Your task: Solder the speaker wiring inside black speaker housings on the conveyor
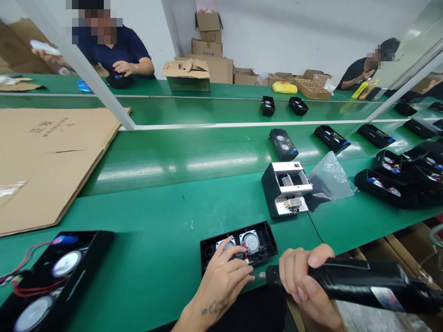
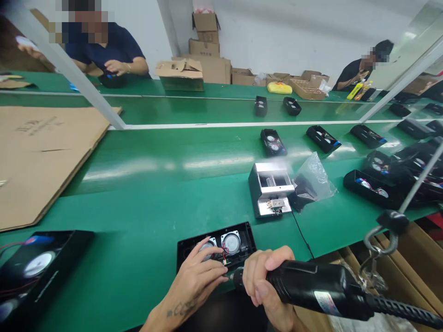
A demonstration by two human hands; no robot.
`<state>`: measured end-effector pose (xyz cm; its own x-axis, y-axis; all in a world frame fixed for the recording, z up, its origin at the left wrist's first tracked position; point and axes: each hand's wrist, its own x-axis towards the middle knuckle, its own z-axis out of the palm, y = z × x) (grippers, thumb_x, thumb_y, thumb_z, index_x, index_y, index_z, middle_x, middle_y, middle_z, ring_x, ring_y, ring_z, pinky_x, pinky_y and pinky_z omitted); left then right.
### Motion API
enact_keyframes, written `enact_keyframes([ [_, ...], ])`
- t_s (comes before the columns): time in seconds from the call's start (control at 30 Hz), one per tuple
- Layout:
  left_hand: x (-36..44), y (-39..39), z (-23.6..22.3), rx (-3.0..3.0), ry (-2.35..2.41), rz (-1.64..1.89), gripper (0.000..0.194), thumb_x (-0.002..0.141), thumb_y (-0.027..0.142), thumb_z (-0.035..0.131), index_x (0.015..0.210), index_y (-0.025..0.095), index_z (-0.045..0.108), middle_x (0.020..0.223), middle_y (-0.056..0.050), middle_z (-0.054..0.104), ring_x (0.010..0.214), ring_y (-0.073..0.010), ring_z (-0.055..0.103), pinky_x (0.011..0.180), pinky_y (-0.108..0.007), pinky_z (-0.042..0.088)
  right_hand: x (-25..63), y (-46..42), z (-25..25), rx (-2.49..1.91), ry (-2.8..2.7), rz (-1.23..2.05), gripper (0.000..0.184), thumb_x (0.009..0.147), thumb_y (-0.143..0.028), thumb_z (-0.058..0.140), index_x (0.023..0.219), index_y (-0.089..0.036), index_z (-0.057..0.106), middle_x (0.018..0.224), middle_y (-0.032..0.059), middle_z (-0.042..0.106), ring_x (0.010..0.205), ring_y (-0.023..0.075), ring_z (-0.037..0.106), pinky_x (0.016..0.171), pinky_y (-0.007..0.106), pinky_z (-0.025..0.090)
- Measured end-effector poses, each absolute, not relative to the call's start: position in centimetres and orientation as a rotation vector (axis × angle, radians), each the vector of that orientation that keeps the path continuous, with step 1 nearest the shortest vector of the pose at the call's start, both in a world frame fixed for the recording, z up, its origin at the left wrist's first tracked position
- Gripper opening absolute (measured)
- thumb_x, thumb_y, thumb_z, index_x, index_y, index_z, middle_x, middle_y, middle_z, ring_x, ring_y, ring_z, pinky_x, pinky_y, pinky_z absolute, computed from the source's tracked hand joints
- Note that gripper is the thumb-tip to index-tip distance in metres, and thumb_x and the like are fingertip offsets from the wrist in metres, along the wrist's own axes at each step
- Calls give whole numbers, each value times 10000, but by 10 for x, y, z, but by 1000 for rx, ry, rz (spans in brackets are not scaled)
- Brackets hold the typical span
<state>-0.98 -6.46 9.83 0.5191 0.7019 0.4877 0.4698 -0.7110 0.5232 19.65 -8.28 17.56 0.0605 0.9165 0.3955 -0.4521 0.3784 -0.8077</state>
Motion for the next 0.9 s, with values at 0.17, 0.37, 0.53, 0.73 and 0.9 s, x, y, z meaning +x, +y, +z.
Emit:
enact_keyframes([
  [0.17, -11, -67, 98, 2404, 986, 997, 131, 1060, 252, 670, 1031, 297, 789, 903, 59, 848, 1092, -199, 763, 1258, -518, 465, 201, -89, 174, -591, -1008, 1061, 105, 1083, -284, 590, 1171, -323, 549, 578, -109, 379, 401, 111, 356, 504, 307, 389],
  [0.37, -10, -69, 102, 2417, 967, 979, 157, 1059, 230, 651, 1028, 295, 791, 882, 45, 840, 1088, -200, 769, 1243, -514, 480, 201, -90, 178, -569, -1043, 1063, 77, 1097, -302, 581, 1162, -331, 551, 572, -107, 388, 397, 113, 355, 482, 294, 360],
  [0.53, -4, -71, 103, 2432, 1009, 1072, 173, 1062, 253, 643, 963, 295, 779, 851, 60, 829, 988, -193, 796, 1206, -483, 533, 200, -90, 187, -590, -1133, 1056, 94, 1111, -292, 589, 1175, -342, 542, 588, -105, 436, 434, 119, 410, 531, 302, 395],
  [0.73, -1, -71, 100, 2382, 1106, 1064, 258, 1062, 307, 617, 860, 296, 778, 752, 68, 803, 912, -215, 812, 1116, -510, 605, 201, -91, 186, -592, -1141, 1044, 90, 1114, -294, 593, 1177, -338, 547, 604, -100, 459, 453, 120, 434, 553, 316, 405],
  [0.9, -1, -68, 95, 2362, 1019, 1094, 169, 1058, 334, 690, 925, 294, 786, 775, 54, 816, 955, -202, 805, 1161, -497, 558, 203, -92, 184, -603, -1132, 1047, 98, 1106, -292, 593, 1179, -339, 547, 605, -97, 467, 454, 130, 442, 566, 330, 406],
])
